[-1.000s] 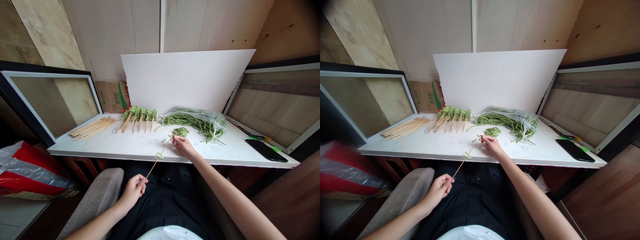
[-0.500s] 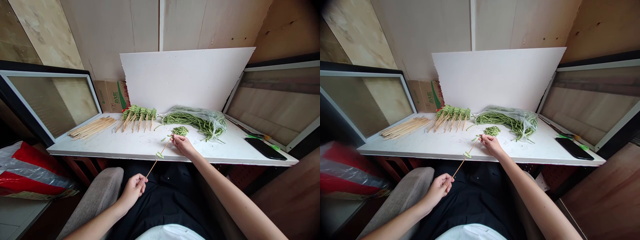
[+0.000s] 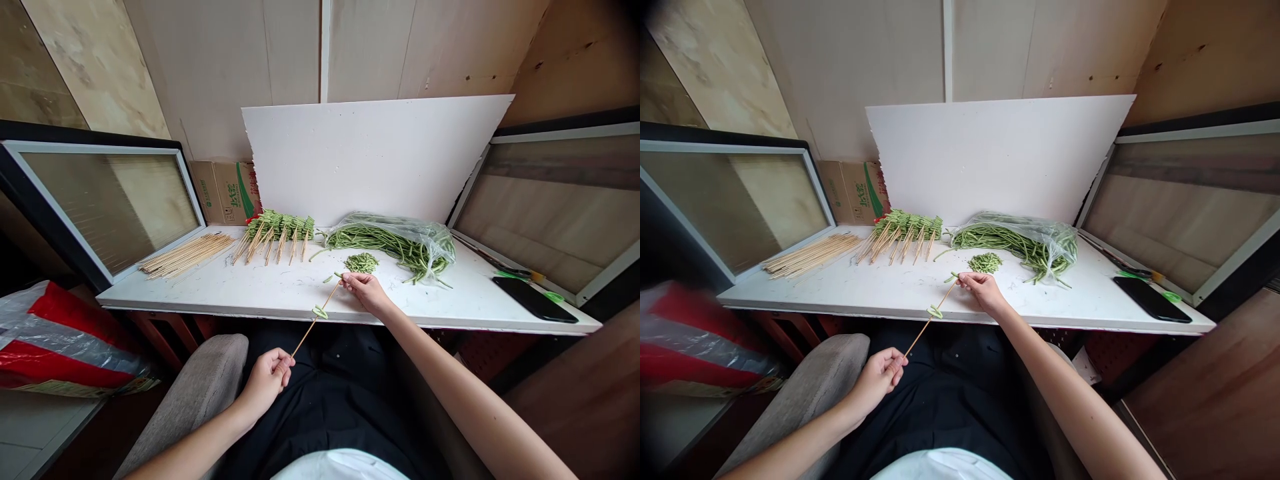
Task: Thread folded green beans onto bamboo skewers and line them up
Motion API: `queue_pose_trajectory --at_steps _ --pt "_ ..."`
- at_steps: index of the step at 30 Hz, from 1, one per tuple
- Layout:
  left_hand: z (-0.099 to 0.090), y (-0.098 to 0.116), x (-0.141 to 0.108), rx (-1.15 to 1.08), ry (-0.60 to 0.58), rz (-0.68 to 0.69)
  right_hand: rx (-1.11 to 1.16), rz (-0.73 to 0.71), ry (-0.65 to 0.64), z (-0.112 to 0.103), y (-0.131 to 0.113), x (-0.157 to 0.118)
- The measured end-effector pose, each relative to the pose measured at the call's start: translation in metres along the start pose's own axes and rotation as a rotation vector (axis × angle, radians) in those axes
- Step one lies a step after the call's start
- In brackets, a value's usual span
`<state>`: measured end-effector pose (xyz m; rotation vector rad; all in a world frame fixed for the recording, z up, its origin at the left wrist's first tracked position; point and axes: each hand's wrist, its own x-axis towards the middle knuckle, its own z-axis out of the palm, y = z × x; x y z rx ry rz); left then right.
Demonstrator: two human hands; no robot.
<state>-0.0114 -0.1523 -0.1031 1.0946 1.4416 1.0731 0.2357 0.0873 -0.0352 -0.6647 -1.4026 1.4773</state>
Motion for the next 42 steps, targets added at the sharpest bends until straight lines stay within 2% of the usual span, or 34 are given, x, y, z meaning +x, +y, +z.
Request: queue_pose_trajectory --at_steps 8,42 --pt "0.0003 0.0017 0.0004 -0.084 0.018 0.010 0.062 0.019 0.044 -0.0014 -0.0001 0.0008" --pt "-0.0005 0.0021 -0.0006 -0.079 -0.003 0.018 0.054 0.048 0.061 0.0016 -0.0059 -0.0013"
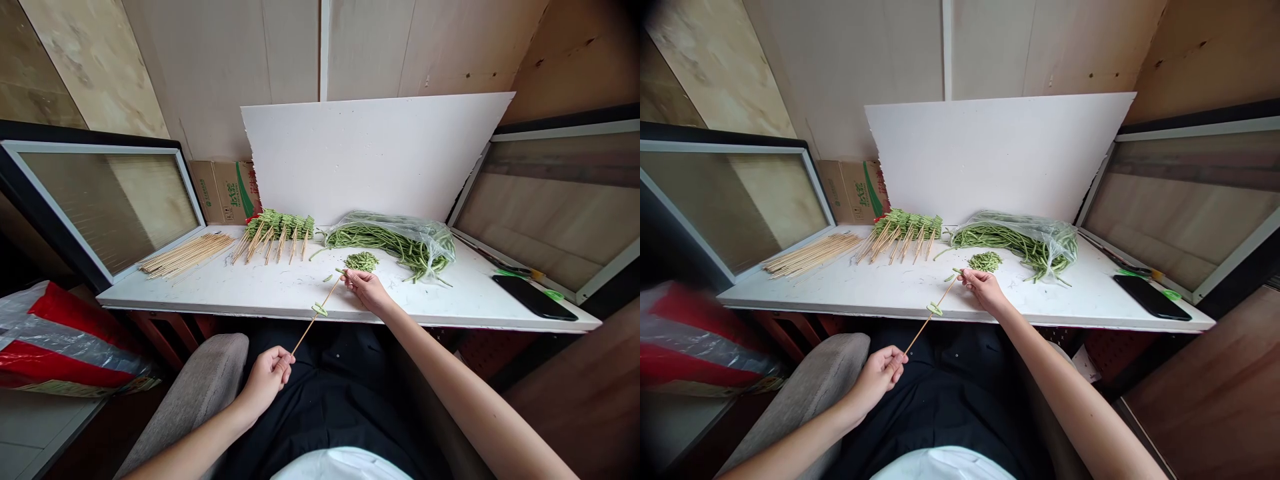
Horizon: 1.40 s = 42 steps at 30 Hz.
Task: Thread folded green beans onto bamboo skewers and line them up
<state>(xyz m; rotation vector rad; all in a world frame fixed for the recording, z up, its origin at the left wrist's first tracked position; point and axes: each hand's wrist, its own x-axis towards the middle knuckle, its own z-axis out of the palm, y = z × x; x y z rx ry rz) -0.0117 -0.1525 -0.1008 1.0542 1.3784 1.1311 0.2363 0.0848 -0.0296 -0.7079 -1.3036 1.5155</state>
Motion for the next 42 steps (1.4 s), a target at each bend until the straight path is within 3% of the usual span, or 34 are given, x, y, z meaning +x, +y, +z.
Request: queue_pose_trajectory --at_steps 42 --pt "-0.0007 0.0002 -0.0015 0.058 0.032 0.004 -0.071 -0.047 -0.011 -0.0008 0.0044 0.0017"
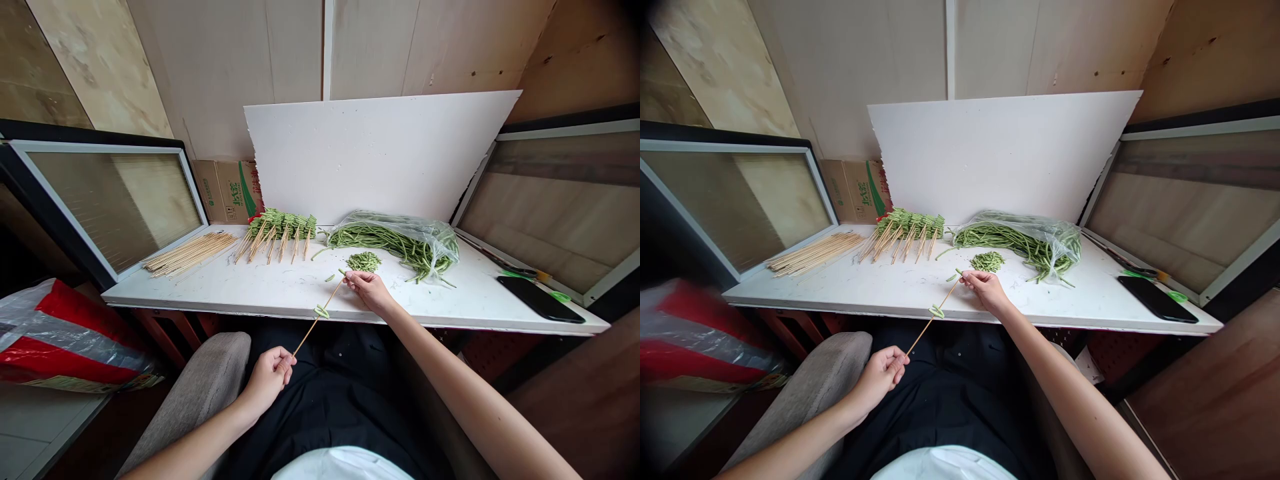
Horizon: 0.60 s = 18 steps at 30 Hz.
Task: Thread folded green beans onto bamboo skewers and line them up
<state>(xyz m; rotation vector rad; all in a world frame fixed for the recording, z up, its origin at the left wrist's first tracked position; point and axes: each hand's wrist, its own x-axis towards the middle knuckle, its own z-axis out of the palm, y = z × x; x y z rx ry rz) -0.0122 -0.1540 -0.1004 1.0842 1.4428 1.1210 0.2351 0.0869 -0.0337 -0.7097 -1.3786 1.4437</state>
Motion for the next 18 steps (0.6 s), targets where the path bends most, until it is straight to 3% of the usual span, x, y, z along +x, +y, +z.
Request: queue_pose_trajectory --at_steps 18 --pt "-0.0007 -0.0055 0.0018 0.012 0.013 0.016 -0.060 -0.061 -0.038 -0.0045 0.0086 0.0018"
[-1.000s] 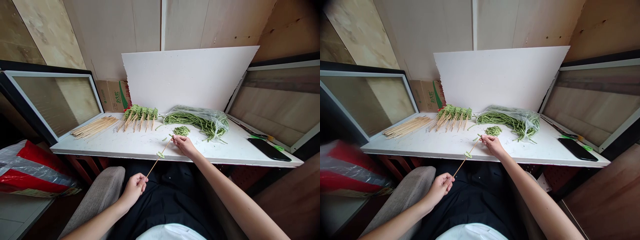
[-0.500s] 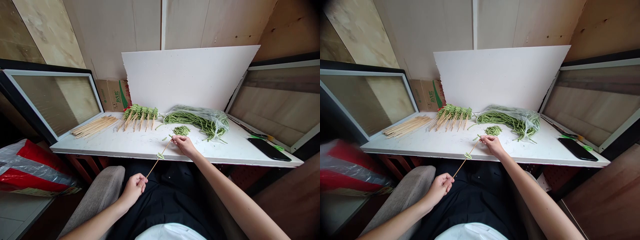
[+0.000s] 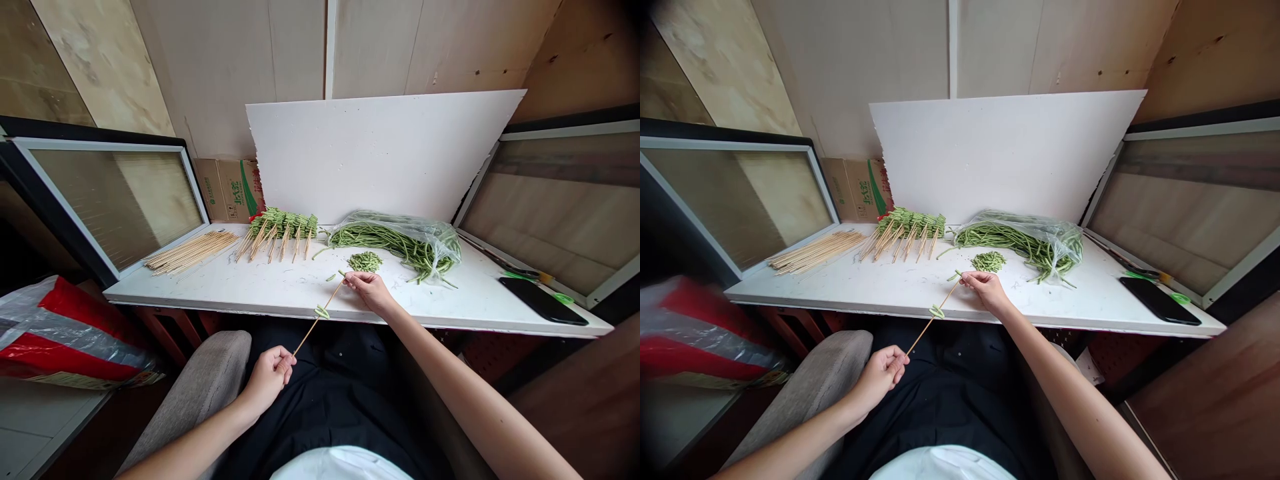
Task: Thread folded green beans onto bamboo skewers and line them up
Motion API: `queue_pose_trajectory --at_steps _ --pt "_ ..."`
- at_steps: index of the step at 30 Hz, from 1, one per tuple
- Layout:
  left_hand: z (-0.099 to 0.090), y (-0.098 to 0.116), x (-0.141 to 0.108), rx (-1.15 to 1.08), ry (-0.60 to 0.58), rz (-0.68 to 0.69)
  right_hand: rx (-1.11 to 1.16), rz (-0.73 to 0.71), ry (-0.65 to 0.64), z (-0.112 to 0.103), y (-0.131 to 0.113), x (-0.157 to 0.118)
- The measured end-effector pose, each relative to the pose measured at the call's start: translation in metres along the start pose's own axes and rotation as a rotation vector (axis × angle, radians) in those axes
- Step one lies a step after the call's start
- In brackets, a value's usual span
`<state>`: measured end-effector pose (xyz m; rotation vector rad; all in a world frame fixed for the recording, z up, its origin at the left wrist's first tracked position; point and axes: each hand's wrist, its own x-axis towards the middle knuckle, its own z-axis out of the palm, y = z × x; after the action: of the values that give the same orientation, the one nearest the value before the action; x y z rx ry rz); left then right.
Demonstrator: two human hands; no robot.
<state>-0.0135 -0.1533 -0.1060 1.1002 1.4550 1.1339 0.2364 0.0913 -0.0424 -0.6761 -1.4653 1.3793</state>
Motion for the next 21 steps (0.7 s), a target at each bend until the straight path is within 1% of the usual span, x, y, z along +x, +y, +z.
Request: queue_pose_trajectory --at_steps 5,10,13,16,19,21 --pt "0.000 -0.002 0.000 0.001 0.006 0.002 -0.041 -0.024 -0.012 0.001 -0.002 -0.002" --pt "-0.001 -0.003 -0.001 -0.001 0.010 -0.008 -0.075 -0.022 -0.013 0.005 -0.011 -0.006" --pt "0.000 -0.001 0.000 -0.017 0.011 -0.009 -0.121 -0.028 -0.049 0.016 -0.019 -0.014" --pt "0.001 0.001 0.002 -0.061 0.014 0.004 -0.150 0.009 -0.111 0.033 -0.024 -0.023" --pt "0.001 0.001 0.003 -0.097 0.033 0.009 -0.100 0.045 -0.113 0.048 -0.027 -0.030" --pt "0.001 0.001 0.003 -0.103 0.042 0.010 -0.095 0.050 -0.114 0.052 -0.029 -0.033"
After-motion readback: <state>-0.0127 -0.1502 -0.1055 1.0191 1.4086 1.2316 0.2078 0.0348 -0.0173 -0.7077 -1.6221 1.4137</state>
